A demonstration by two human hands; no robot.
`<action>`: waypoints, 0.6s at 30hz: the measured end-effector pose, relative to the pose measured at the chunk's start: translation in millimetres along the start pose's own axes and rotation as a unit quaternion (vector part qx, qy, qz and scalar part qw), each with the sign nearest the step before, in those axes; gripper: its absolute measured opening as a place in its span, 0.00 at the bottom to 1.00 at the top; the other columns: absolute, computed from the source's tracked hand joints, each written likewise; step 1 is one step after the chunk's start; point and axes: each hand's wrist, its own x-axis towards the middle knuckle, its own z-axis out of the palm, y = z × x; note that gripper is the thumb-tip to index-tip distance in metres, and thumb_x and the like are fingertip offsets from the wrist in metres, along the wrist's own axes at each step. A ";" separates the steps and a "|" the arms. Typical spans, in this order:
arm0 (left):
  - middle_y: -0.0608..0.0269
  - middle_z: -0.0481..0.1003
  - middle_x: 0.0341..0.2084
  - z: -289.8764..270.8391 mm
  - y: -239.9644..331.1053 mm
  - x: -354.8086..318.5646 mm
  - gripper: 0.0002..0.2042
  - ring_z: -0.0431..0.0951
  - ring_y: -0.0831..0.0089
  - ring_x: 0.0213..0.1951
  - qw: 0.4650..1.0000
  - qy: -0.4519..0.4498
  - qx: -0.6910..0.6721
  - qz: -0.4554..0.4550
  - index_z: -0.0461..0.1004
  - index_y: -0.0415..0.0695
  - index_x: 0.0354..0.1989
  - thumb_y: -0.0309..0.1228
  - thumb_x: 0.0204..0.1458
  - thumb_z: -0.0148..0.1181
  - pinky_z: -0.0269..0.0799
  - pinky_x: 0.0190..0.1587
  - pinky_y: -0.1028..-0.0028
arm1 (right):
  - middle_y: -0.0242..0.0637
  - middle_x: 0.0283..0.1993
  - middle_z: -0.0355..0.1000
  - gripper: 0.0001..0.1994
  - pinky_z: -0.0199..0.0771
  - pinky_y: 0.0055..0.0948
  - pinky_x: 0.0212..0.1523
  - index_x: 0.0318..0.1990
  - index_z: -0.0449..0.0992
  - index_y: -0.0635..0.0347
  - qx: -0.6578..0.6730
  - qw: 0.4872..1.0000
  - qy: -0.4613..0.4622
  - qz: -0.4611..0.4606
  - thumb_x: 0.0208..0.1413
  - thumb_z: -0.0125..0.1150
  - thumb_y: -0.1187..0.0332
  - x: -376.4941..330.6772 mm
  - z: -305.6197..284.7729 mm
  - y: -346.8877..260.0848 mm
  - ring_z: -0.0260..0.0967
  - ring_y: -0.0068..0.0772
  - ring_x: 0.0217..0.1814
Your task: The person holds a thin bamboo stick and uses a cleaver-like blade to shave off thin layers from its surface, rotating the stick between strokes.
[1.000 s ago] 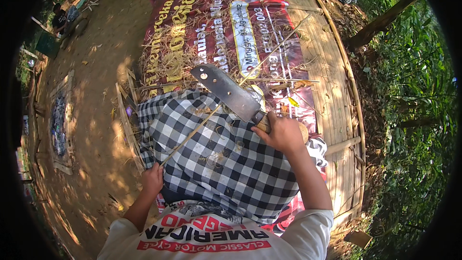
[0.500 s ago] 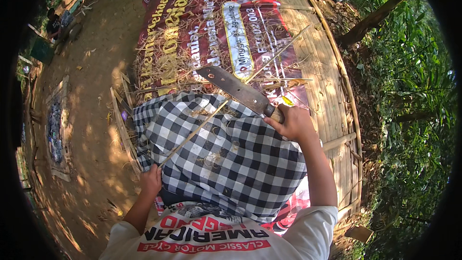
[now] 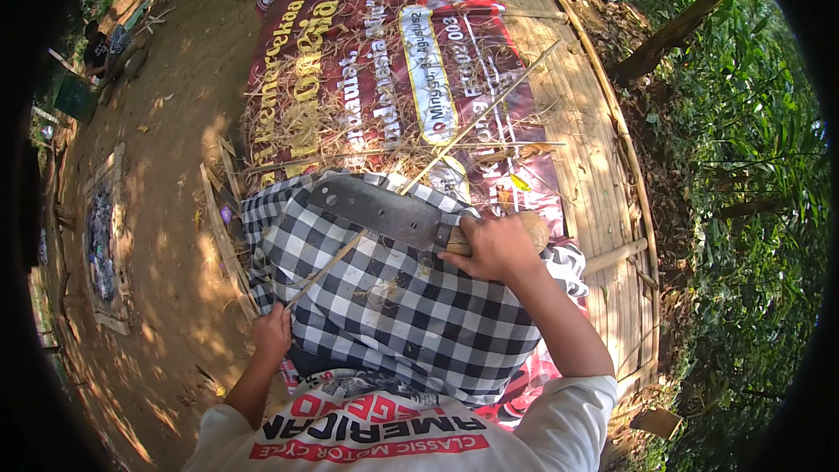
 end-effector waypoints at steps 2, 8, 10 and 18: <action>0.52 0.70 0.14 -0.3 2.0 2.7 0.09 0.73 0.50 0.18 1.000 0.003 0.005 0.011 0.66 0.43 0.26 0.32 0.56 0.52 0.65 0.21 0.56 | 0.44 0.16 0.70 0.29 0.72 0.41 0.24 0.32 0.72 0.60 0.047 0.988 0.143 0.031 0.50 0.57 0.38 -1.7 12.3 38.3 0.72 0.49 0.20; 0.52 0.70 0.14 3.3 -4.0 2.1 0.09 0.73 0.50 0.18 1.000 0.008 0.003 0.013 0.66 0.44 0.27 0.33 0.56 0.52 0.65 0.21 0.56 | 0.44 0.16 0.70 0.27 0.72 0.41 0.25 0.32 0.72 0.62 0.031 0.991 0.086 0.094 0.50 0.58 0.41 -6.0 7.8 37.2 0.72 0.47 0.20; 0.52 0.70 0.14 3.4 -4.2 2.8 0.09 0.73 0.50 0.18 1.000 0.009 0.010 0.023 0.66 0.44 0.27 0.34 0.56 0.52 0.65 0.21 0.56 | 0.45 0.17 0.71 0.28 0.72 0.42 0.25 0.35 0.72 0.62 0.035 0.993 0.078 0.075 0.50 0.58 0.40 -6.5 5.7 25.1 0.72 0.48 0.20; 0.53 0.70 0.14 5.3 -5.3 1.3 0.10 0.73 0.51 0.18 1.000 0.003 0.007 0.014 0.65 0.44 0.25 0.34 0.56 0.52 0.66 0.21 0.56 | 0.43 0.20 0.73 0.30 0.71 0.41 0.25 0.37 0.73 0.61 0.032 0.999 -0.004 -0.026 0.48 0.57 0.37 -0.8 6.8 -12.3 0.72 0.48 0.21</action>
